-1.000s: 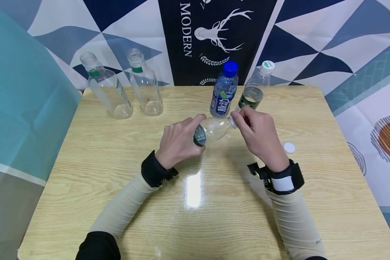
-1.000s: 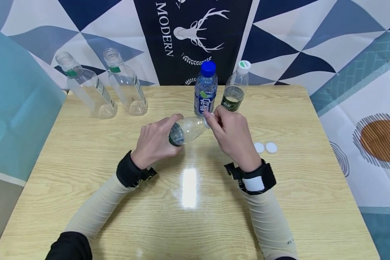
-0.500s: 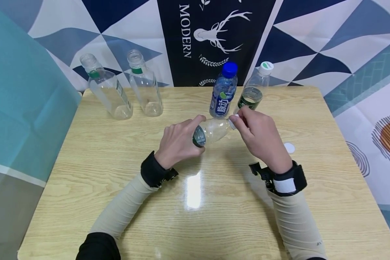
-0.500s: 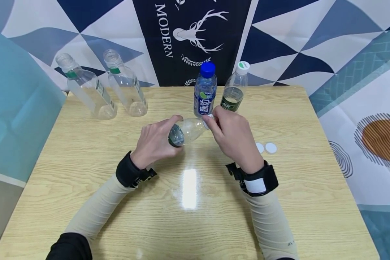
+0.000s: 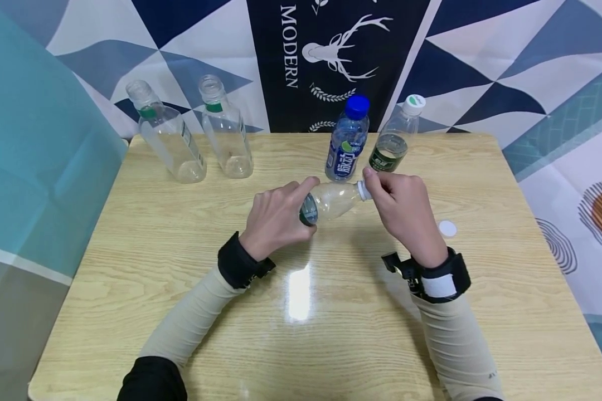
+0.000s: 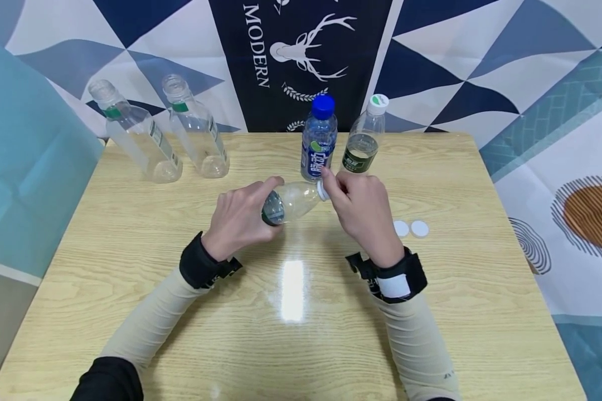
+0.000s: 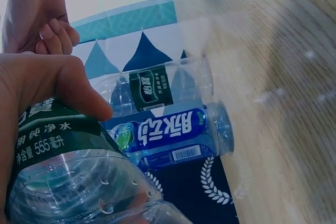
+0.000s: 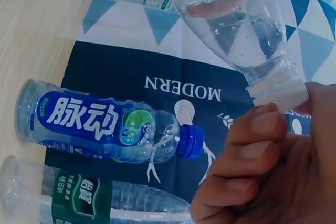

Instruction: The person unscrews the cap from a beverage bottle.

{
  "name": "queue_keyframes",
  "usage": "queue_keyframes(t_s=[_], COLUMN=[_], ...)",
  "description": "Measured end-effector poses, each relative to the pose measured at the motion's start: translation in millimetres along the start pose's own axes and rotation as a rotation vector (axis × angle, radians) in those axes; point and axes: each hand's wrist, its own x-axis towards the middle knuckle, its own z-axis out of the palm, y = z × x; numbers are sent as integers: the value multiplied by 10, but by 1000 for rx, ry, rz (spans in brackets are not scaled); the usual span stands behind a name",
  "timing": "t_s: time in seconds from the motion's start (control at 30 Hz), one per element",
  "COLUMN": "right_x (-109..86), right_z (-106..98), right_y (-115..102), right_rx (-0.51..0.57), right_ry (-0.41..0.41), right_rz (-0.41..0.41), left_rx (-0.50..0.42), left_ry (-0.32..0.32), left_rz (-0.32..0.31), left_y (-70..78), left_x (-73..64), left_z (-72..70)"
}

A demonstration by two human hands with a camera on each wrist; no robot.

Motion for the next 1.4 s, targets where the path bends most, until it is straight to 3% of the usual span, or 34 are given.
queue_keyframes(t_s=[0.43, 0.63, 0.77, 0.97, 1.07, 1.17, 1.3, 1.4], right_x=[-1, -8, -1, 17, 23, 26, 23, 22], right_z=[-67, -114, -141, -120, -87, -66, -78, -105], right_y=[15, -5, -4, -17, -19, -14, -6, 1], right_rx=[-86, -4, 83, 157, 138, 122, 153, 189], right_ry=[-91, -138, -109, 4, 55, 71, 35, -16], right_rz=[-113, -135, -175, -213, -189, -115, 28, 70], left_rx=[-29, -95, -87, -62, -36, -21, -18, -20], left_ry=[-20, -50, -47, -28, -21, -15, -4, 0], left_rz=[-19, -69, -65, -56, -46, -37, -31, -29], left_y=[-17, -31, -32, -29, -24, -20, -21, -24], left_x=[1, 27, 24, 17, 15, 13, 12, 11], left_z=[-10, -40, -36, -27, -28, -25, -21, -21])
